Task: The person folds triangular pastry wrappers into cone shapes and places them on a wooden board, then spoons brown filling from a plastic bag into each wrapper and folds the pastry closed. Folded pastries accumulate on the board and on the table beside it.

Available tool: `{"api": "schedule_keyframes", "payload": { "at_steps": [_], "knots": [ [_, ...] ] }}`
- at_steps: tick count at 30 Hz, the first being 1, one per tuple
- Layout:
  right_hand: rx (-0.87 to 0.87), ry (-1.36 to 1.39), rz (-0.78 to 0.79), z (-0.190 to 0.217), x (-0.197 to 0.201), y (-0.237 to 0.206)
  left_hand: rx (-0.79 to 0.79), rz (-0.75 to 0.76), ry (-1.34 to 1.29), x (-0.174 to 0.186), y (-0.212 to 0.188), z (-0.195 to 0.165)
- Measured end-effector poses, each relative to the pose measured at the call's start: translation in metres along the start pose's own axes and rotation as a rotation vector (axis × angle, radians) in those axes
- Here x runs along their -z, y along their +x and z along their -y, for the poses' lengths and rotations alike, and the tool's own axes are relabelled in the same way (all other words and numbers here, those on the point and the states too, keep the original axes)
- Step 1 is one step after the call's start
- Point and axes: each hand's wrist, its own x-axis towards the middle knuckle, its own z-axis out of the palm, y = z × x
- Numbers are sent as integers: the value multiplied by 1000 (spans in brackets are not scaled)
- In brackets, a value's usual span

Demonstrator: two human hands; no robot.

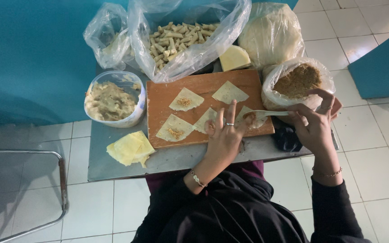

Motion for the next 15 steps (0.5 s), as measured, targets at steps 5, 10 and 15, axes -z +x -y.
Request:
{"api": "schedule_keyframes", "payload": {
  "at_steps": [5,10,15],
  "knots": [
    [29,-26,-6,-6,-3,2,-15,0,18,1,-2,0],
    [27,-13,-19,-8,-4,1,-37,-30,21,5,-1,0],
    [19,-25,-22,-6,-3,0,-34,24,-3,10,-3,-2]
  ]
}}
